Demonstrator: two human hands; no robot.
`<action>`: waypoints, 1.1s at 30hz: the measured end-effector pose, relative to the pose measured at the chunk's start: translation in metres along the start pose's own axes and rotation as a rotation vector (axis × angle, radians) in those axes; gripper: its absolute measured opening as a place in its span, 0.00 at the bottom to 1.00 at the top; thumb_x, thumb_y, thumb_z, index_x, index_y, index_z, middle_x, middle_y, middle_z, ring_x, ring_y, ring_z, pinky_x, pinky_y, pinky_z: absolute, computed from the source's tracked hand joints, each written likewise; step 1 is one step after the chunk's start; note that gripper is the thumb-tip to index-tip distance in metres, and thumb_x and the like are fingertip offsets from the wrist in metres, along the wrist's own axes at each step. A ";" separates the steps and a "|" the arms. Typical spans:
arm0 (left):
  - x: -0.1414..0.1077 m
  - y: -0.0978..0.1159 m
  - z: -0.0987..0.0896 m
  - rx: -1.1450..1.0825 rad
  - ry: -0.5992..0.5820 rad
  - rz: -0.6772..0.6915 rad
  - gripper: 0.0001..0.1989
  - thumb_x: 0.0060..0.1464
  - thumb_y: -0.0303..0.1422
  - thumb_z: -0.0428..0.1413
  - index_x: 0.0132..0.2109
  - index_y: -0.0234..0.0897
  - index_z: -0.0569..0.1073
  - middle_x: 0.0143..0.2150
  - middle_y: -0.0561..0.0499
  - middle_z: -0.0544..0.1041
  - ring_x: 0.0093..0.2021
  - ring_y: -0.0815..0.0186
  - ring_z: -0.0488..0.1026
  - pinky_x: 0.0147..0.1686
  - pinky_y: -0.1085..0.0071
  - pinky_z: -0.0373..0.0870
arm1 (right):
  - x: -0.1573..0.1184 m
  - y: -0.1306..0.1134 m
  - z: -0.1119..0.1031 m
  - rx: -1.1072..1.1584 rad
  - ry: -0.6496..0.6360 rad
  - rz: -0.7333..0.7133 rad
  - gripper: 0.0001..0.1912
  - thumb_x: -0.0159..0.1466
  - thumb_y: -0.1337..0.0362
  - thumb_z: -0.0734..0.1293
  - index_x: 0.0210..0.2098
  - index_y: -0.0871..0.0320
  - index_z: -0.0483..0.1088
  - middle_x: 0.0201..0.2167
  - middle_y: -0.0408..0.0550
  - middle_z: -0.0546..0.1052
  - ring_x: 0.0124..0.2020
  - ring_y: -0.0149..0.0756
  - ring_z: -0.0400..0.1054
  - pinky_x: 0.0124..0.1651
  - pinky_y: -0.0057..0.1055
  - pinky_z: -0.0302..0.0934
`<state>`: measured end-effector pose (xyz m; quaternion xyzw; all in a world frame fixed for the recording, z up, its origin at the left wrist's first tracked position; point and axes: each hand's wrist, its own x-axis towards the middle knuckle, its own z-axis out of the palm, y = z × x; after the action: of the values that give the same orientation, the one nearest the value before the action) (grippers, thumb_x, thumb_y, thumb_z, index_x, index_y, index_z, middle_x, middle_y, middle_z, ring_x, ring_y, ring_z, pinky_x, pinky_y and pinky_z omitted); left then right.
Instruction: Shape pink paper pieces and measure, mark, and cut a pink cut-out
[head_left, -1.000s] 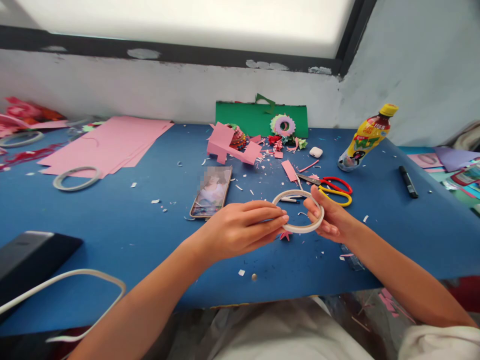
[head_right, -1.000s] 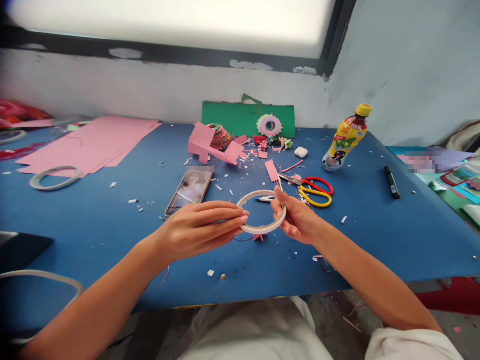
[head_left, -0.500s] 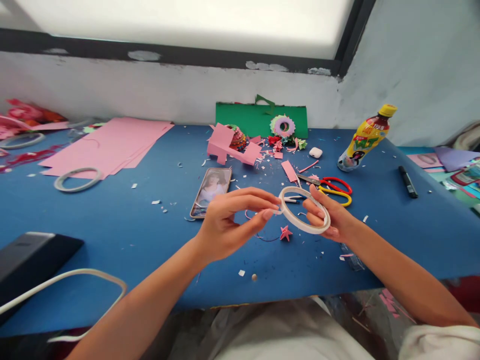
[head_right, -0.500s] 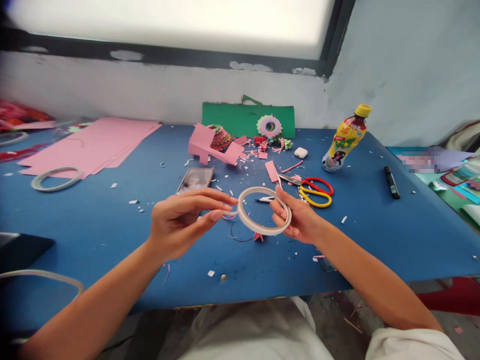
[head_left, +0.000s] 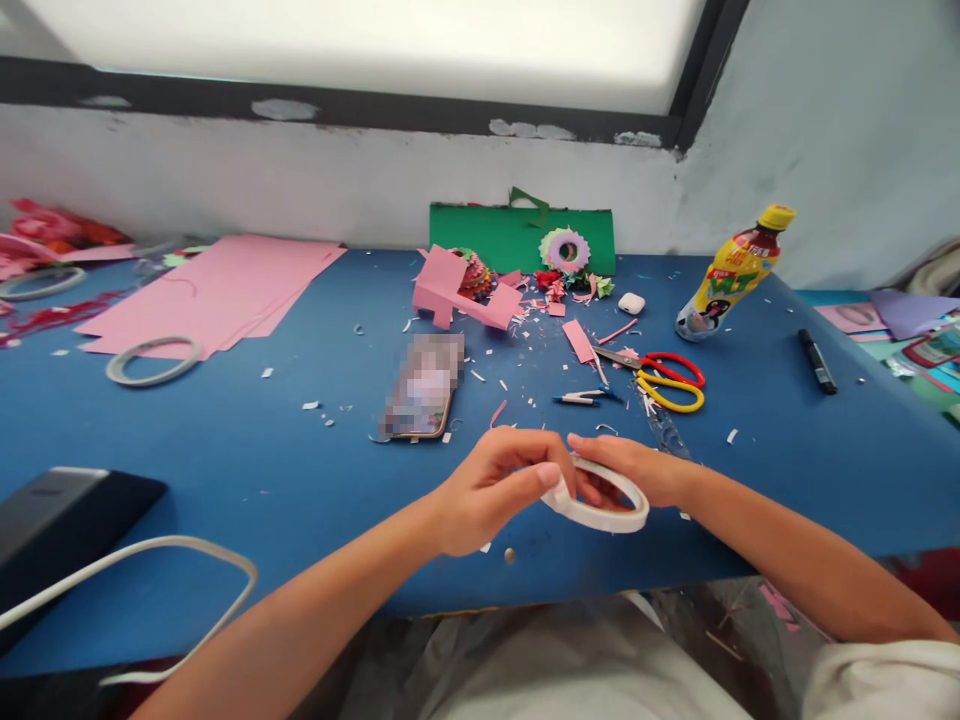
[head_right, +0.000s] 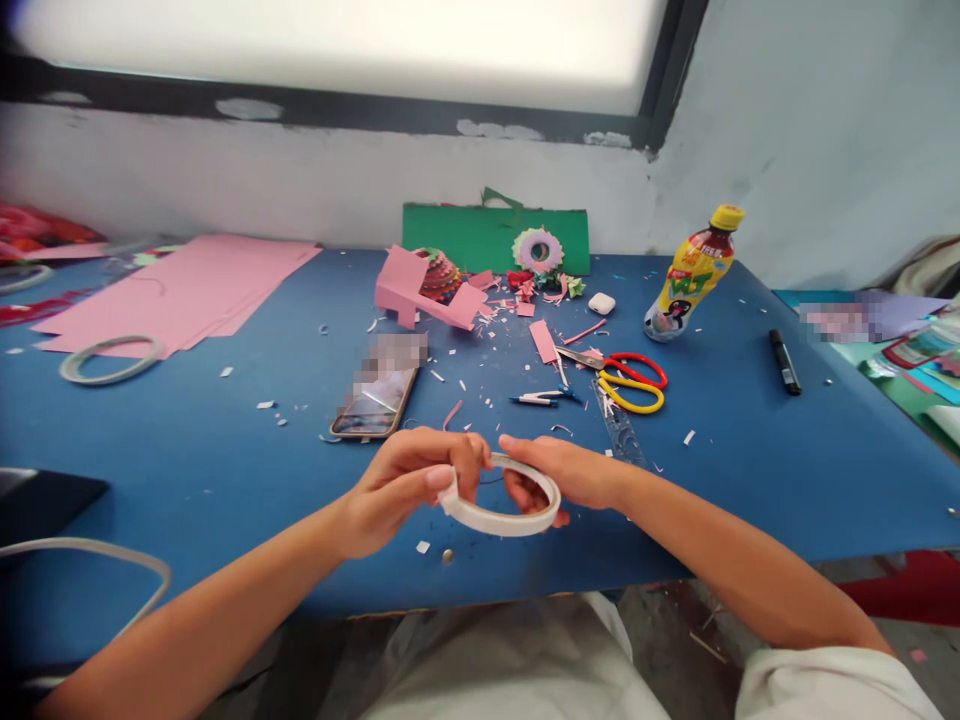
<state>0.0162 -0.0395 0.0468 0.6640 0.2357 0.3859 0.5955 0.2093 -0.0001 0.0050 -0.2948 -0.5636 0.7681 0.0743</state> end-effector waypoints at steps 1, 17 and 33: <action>0.001 0.000 0.003 -0.070 0.055 -0.025 0.12 0.57 0.37 0.51 0.30 0.35 0.71 0.24 0.52 0.70 0.26 0.70 0.65 0.32 0.73 0.64 | -0.001 -0.003 0.003 -0.127 0.138 -0.092 0.28 0.64 0.45 0.53 0.22 0.61 0.64 0.13 0.39 0.65 0.14 0.25 0.59 0.16 0.21 0.53; -0.004 0.005 0.027 0.071 0.281 -0.210 0.08 0.58 0.35 0.51 0.33 0.36 0.65 0.28 0.56 0.64 0.28 0.73 0.60 0.29 0.76 0.58 | -0.029 -0.015 0.036 -1.284 0.906 -1.209 0.09 0.55 0.68 0.69 0.32 0.57 0.64 0.26 0.43 0.74 0.27 0.29 0.66 0.31 0.26 0.63; 0.000 0.009 0.026 0.272 0.336 -0.140 0.11 0.56 0.34 0.51 0.27 0.35 0.63 0.29 0.54 0.62 0.30 0.70 0.59 0.30 0.74 0.58 | -0.029 -0.014 0.035 -1.426 0.915 -1.114 0.06 0.56 0.67 0.69 0.33 0.55 0.67 0.26 0.42 0.75 0.27 0.30 0.67 0.32 0.29 0.62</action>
<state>0.0354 -0.0569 0.0554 0.6467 0.4270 0.4132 0.4782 0.2115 -0.0369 0.0356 -0.2317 -0.8654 -0.0782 0.4373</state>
